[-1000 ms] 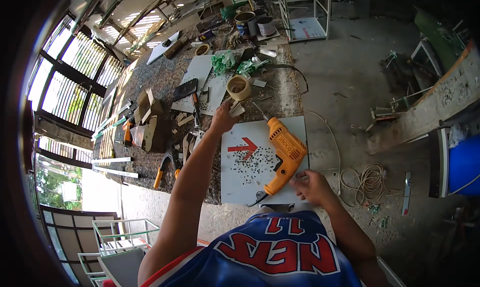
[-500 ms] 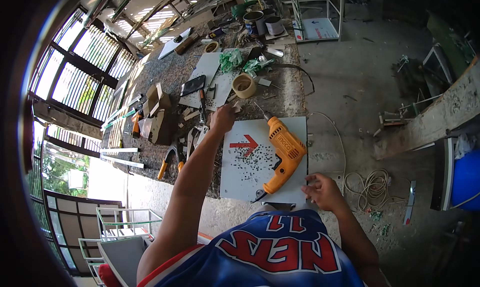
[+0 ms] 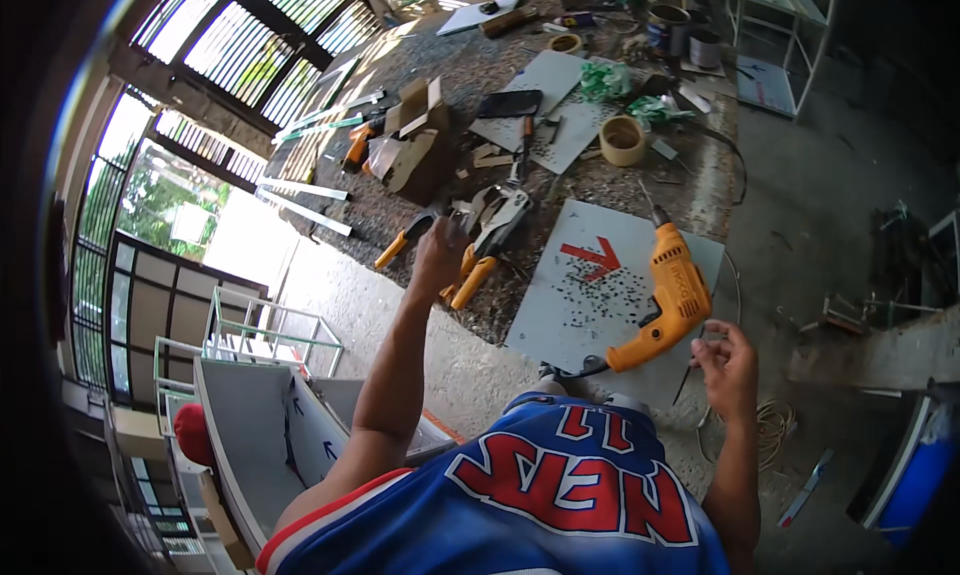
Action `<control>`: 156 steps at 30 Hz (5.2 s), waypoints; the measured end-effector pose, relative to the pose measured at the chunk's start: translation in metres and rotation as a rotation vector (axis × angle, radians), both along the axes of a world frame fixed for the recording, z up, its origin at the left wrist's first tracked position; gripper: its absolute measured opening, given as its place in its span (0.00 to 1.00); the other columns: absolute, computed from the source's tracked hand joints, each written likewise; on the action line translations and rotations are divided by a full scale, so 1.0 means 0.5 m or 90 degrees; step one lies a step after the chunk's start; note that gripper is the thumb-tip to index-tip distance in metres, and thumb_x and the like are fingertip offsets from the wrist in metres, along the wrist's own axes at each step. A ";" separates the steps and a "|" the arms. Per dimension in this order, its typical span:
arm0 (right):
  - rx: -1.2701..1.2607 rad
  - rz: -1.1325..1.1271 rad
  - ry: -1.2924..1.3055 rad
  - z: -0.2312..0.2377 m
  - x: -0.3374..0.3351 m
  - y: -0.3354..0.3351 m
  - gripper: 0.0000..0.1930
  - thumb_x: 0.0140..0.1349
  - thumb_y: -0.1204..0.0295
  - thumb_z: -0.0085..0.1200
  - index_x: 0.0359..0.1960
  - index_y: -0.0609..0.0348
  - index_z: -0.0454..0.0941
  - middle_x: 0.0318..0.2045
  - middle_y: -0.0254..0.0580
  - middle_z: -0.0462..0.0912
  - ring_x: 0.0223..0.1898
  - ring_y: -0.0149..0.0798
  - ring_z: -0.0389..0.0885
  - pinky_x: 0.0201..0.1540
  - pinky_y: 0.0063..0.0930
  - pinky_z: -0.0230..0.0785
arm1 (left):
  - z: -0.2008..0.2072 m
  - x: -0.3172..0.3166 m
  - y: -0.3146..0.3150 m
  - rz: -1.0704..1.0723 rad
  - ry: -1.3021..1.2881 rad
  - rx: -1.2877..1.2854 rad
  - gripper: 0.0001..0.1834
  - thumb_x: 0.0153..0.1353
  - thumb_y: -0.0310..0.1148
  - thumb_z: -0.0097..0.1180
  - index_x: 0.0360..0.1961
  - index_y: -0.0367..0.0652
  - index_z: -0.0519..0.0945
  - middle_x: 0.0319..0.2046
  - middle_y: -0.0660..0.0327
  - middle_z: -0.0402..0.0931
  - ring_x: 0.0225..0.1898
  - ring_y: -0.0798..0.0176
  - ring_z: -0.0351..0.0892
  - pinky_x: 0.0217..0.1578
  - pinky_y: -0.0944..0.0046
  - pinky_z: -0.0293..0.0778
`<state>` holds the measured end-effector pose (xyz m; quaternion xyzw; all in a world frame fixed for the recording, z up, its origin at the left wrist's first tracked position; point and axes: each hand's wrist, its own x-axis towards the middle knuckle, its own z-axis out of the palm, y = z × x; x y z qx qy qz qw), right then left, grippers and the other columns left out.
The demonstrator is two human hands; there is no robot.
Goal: The person tightens a drill bit into an electric drill, drills holes into a metal sheet, and then loosens the drill chuck to adjust the bit.
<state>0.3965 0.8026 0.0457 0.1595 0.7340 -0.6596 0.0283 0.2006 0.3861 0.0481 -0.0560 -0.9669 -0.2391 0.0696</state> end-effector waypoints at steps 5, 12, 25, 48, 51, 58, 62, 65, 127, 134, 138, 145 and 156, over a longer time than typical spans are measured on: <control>0.038 -0.033 0.019 0.008 -0.028 -0.029 0.18 0.65 0.67 0.58 0.50 0.66 0.72 0.26 0.37 0.82 0.27 0.26 0.80 0.28 0.18 0.67 | -0.005 -0.023 -0.231 0.165 -0.008 -0.123 0.16 0.61 0.39 0.53 0.33 0.33 0.78 0.35 0.38 0.79 0.42 0.37 0.78 0.41 0.43 0.73; 0.120 -0.074 0.047 0.013 -0.054 -0.144 0.20 0.64 0.68 0.60 0.51 0.68 0.72 0.27 0.38 0.83 0.30 0.27 0.80 0.35 0.22 0.72 | -0.156 -0.253 -0.672 0.141 -0.040 -0.036 0.07 0.53 0.31 0.53 0.30 0.39 0.74 0.28 0.46 0.74 0.33 0.44 0.75 0.33 0.47 0.69; 0.729 -0.141 -0.120 -0.032 -0.209 -0.154 0.38 0.46 0.67 0.68 0.60 0.62 0.66 0.49 0.56 0.78 0.53 0.54 0.76 0.54 0.43 0.71 | -0.174 -0.246 -0.578 0.112 0.098 -0.064 0.24 0.62 0.45 0.60 0.48 0.34 0.76 0.44 0.43 0.78 0.50 0.40 0.76 0.49 0.48 0.71; -0.006 0.264 0.186 -0.059 -0.299 -0.235 0.45 0.48 0.69 0.73 0.67 0.58 0.60 0.60 0.45 0.71 0.61 0.39 0.71 0.61 0.35 0.67 | 0.002 0.020 0.273 -0.232 -0.101 0.558 0.17 0.72 0.37 0.47 0.55 0.37 0.70 0.45 0.58 0.75 0.47 0.66 0.74 0.50 0.64 0.71; 0.140 0.274 0.204 -0.065 -0.332 -0.124 0.36 0.51 0.71 0.71 0.62 0.60 0.67 0.55 0.44 0.76 0.58 0.39 0.74 0.59 0.36 0.70 | -0.019 0.026 0.284 -0.162 -0.033 0.551 0.14 0.72 0.35 0.47 0.52 0.37 0.70 0.41 0.59 0.75 0.43 0.67 0.75 0.46 0.64 0.72; 0.031 0.073 0.186 -0.046 -0.438 0.038 0.22 0.59 0.72 0.63 0.55 0.64 0.74 0.37 0.39 0.84 0.40 0.31 0.82 0.42 0.26 0.75 | 0.022 0.060 0.352 -0.032 -0.020 0.416 0.18 0.63 0.33 0.57 0.50 0.36 0.69 0.36 0.48 0.77 0.35 0.48 0.80 0.37 0.55 0.75; 0.032 0.165 0.137 0.000 -0.508 -0.043 0.20 0.62 0.70 0.61 0.54 0.62 0.75 0.38 0.37 0.84 0.39 0.28 0.82 0.38 0.23 0.73 | -0.028 0.044 0.346 -0.040 0.151 0.386 0.20 0.61 0.32 0.58 0.52 0.36 0.69 0.36 0.45 0.76 0.36 0.41 0.78 0.36 0.50 0.74; 0.021 0.360 0.111 -0.013 -0.571 -0.106 0.19 0.62 0.69 0.61 0.54 0.61 0.75 0.38 0.38 0.84 0.40 0.29 0.82 0.39 0.23 0.73 | -0.046 0.044 0.342 -0.086 0.186 0.355 0.26 0.60 0.32 0.59 0.57 0.35 0.66 0.40 0.45 0.75 0.40 0.41 0.77 0.42 0.48 0.72; 0.352 0.265 0.324 0.105 -0.658 -0.112 0.17 0.59 0.73 0.61 0.51 0.59 0.79 0.39 0.42 0.85 0.41 0.34 0.83 0.43 0.29 0.75 | -0.040 0.041 0.314 -0.075 0.185 0.393 0.26 0.57 0.29 0.60 0.57 0.36 0.70 0.41 0.47 0.77 0.39 0.45 0.80 0.41 0.55 0.76; 0.281 0.020 0.266 -0.039 -0.524 0.119 0.17 0.60 0.73 0.61 0.51 0.60 0.79 0.38 0.40 0.84 0.39 0.33 0.82 0.41 0.31 0.75 | -0.047 0.043 0.325 -0.068 0.129 0.423 0.27 0.59 0.31 0.59 0.58 0.33 0.68 0.39 0.47 0.76 0.37 0.43 0.78 0.40 0.52 0.74; 0.294 0.068 0.202 -0.073 -0.505 0.073 0.23 0.57 0.71 0.64 0.55 0.59 0.76 0.36 0.42 0.84 0.37 0.32 0.81 0.40 0.29 0.75 | -0.054 0.043 0.326 -0.076 0.171 0.385 0.25 0.61 0.33 0.56 0.57 0.33 0.69 0.41 0.46 0.77 0.40 0.42 0.79 0.42 0.52 0.74; 0.589 0.036 0.362 -0.117 -0.643 -0.079 0.21 0.58 0.67 0.61 0.56 0.47 0.76 0.34 0.45 0.84 0.35 0.46 0.85 0.38 0.40 0.77 | -0.041 0.049 0.349 -0.076 0.148 0.338 0.24 0.61 0.33 0.55 0.56 0.31 0.69 0.40 0.44 0.77 0.39 0.41 0.79 0.41 0.51 0.75; 0.543 0.004 0.430 0.152 -0.641 0.018 0.12 0.60 0.63 0.62 0.41 0.56 0.82 0.27 0.49 0.84 0.29 0.46 0.84 0.34 0.40 0.74 | -0.074 0.049 0.346 -0.097 0.274 0.285 0.27 0.62 0.34 0.56 0.59 0.30 0.67 0.41 0.44 0.77 0.40 0.40 0.79 0.41 0.50 0.75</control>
